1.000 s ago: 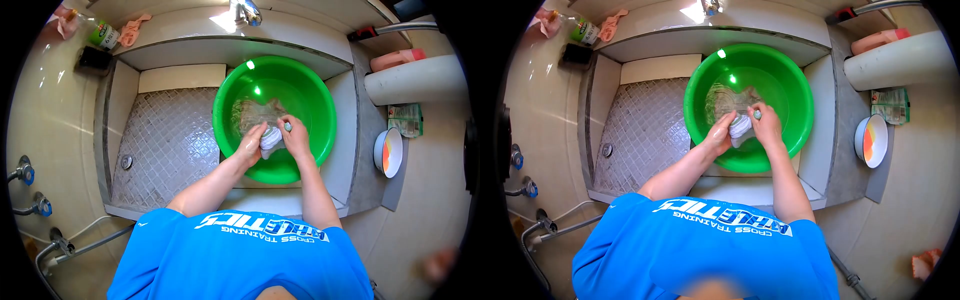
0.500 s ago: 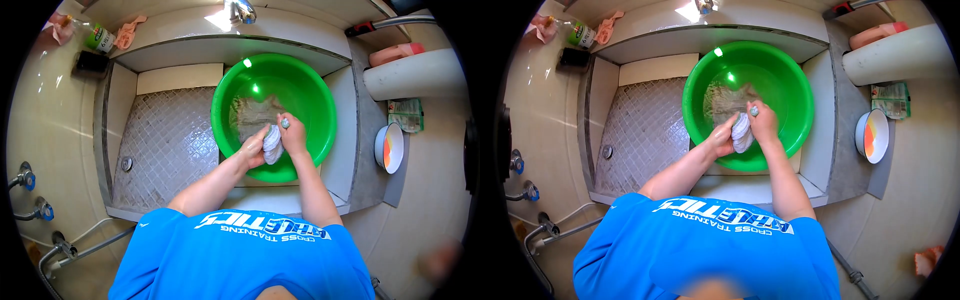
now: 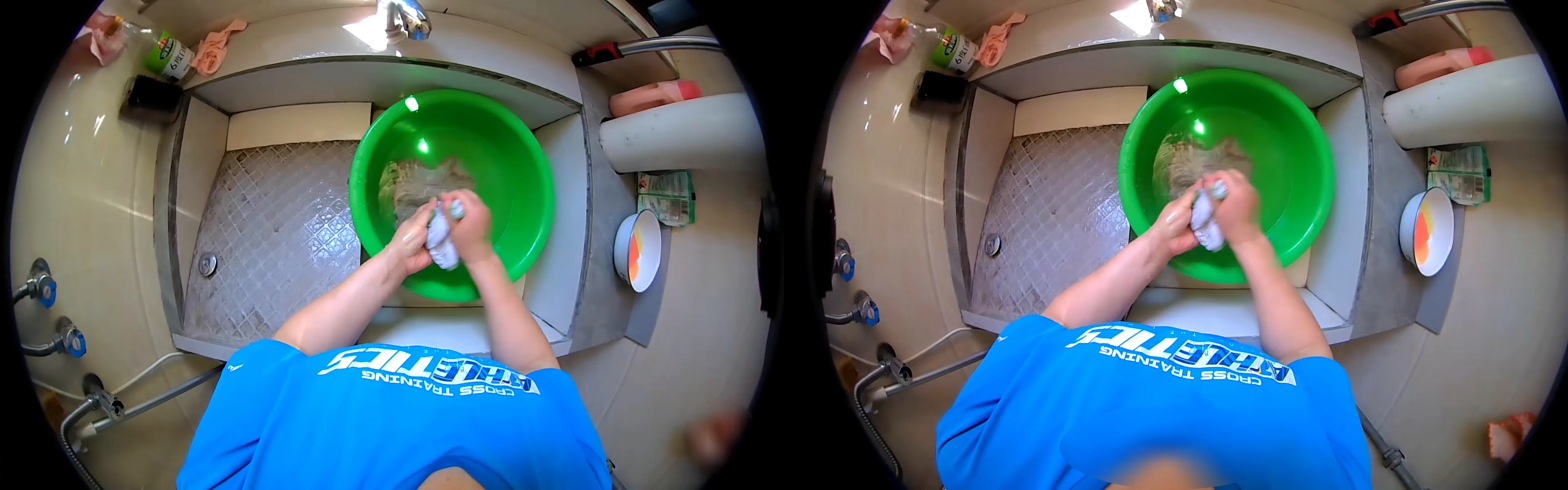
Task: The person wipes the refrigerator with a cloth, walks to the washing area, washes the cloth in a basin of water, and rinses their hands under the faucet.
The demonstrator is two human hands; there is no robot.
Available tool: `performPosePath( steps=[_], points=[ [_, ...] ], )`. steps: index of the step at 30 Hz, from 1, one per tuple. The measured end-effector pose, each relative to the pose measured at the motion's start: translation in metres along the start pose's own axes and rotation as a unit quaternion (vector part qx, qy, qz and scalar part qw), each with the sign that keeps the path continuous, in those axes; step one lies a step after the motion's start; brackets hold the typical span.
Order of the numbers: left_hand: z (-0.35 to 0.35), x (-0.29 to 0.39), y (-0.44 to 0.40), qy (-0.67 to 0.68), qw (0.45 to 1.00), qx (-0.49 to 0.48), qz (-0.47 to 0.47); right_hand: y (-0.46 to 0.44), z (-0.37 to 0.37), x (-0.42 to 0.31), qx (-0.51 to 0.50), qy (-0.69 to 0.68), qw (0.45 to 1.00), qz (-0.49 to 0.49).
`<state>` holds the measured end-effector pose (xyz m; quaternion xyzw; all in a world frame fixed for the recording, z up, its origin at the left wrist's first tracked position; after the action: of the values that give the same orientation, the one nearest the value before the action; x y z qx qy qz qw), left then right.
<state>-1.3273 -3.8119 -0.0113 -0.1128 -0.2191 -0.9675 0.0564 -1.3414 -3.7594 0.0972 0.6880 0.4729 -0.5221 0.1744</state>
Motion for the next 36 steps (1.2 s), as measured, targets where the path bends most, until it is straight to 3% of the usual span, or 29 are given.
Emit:
performPosePath(
  steps=[1,2,3,5,7,8,9,10,11,13,14,15,17,18,21,22,24,25,27,29,30,31,33,34,36],
  points=[
    [0.000,0.001,0.005,-0.066,0.995,0.076,-0.007,0.000,-0.018,0.024,0.026,0.038,0.997,0.058],
    [-0.006,0.000,-0.001,-0.135,0.989,0.059,0.024,0.004,-0.034,0.044,0.050,0.076,0.989,0.117],
    [-0.004,0.002,0.001,-0.135,0.989,0.058,0.025,0.003,-0.042,0.043,0.050,0.077,0.989,0.116],
    [-0.014,0.015,0.012,-0.313,0.938,0.148,0.005,-0.007,-0.050,0.025,0.030,0.034,0.995,0.089],
    [-0.019,0.020,0.012,-0.268,0.952,0.146,0.021,-0.014,-0.054,0.008,0.007,-0.049,0.992,0.118],
    [-0.020,0.027,0.015,-0.195,0.966,0.163,0.052,-0.013,-0.034,-0.004,-0.102,-0.204,0.964,0.140],
    [-0.022,0.033,0.016,-0.122,0.973,0.177,0.081,-0.005,-0.015,-0.017,-0.205,-0.352,0.900,0.158],
    [-0.019,0.047,0.010,-0.120,0.968,0.127,0.181,0.009,-0.002,-0.017,-0.268,-0.468,0.810,0.231],
    [-0.024,0.044,0.010,-0.122,0.968,0.127,0.177,0.010,0.001,-0.012,-0.265,-0.470,0.809,0.232],
    [-0.017,0.032,0.007,-0.003,0.988,0.101,0.116,0.014,-0.013,0.046,-0.132,-0.336,0.871,0.333],
    [-0.014,0.033,0.006,0.007,0.989,0.087,0.122,0.010,-0.022,0.057,-0.111,-0.214,0.931,0.273],
    [-0.013,0.034,0.006,0.006,0.989,0.085,0.121,0.013,-0.018,0.062,-0.109,-0.214,0.932,0.273],
    [-0.008,0.035,0.006,0.001,0.992,0.063,0.112,0.010,-0.020,0.055,-0.087,-0.097,0.976,0.175],
    [-0.010,0.035,0.006,-0.001,0.992,0.065,0.112,0.018,-0.012,0.065,-0.127,-0.128,0.945,0.274],
    [-0.015,0.038,0.006,-0.038,0.986,0.088,0.138,0.024,-0.014,0.084,-0.134,-0.186,0.910,0.346],
    [-0.023,0.038,0.007,-0.076,0.978,0.138,0.134,0.023,-0.013,0.080,-0.136,-0.185,0.910,0.345],
    [-0.031,0.039,0.009,-0.110,0.967,0.188,0.134,0.008,-0.025,0.052,-0.044,-0.261,0.927,0.267],
    [-0.039,0.036,0.010,-0.107,0.960,0.229,0.122,0.008,-0.016,0.037,-0.050,-0.261,0.927,0.266],
    [-0.063,0.031,0.011,-0.105,0.951,0.271,0.109,0.003,0.007,-0.034,-0.101,-0.187,0.976,0.053],
    [-0.062,0.003,-0.011,-0.051,0.995,0.072,0.037,0.018,0.047,-0.066,-0.214,-0.077,0.973,-0.047],
    [-0.045,0.007,-0.001,-0.086,0.990,0.106,0.048,0.023,0.059,-0.064,-0.241,-0.005,0.970,-0.027],
    [-0.038,0.004,0.004,-0.090,0.990,0.105,0.041,0.023,0.058,-0.058,-0.234,-0.006,0.972,-0.023],
    [-0.029,-0.017,0.010,-0.185,0.972,0.117,-0.086,0.008,0.021,-0.029,-0.046,0.025,0.999,-0.007],
    [0.004,0.005,0.025,-0.328,0.927,0.154,-0.102,0.004,0.008,-0.012,0.000,0.026,1.000,0.017],
    [-0.003,-0.005,0.011,-0.275,0.952,0.119,-0.054,0.000,-0.006,0.006,0.021,0.067,0.997,0.035]
  ],
)
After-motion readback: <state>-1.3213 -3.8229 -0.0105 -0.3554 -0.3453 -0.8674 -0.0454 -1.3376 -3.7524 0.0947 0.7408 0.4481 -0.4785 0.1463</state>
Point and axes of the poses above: each hand's wrist, its own y-axis away from the middle knuckle, its own z-axis out of the palm, x = y × z, the point moved 10 cm from there along -y, towards the middle knuckle, and after that the axes turned 15 degrees about -y, right-handed, at the moved point
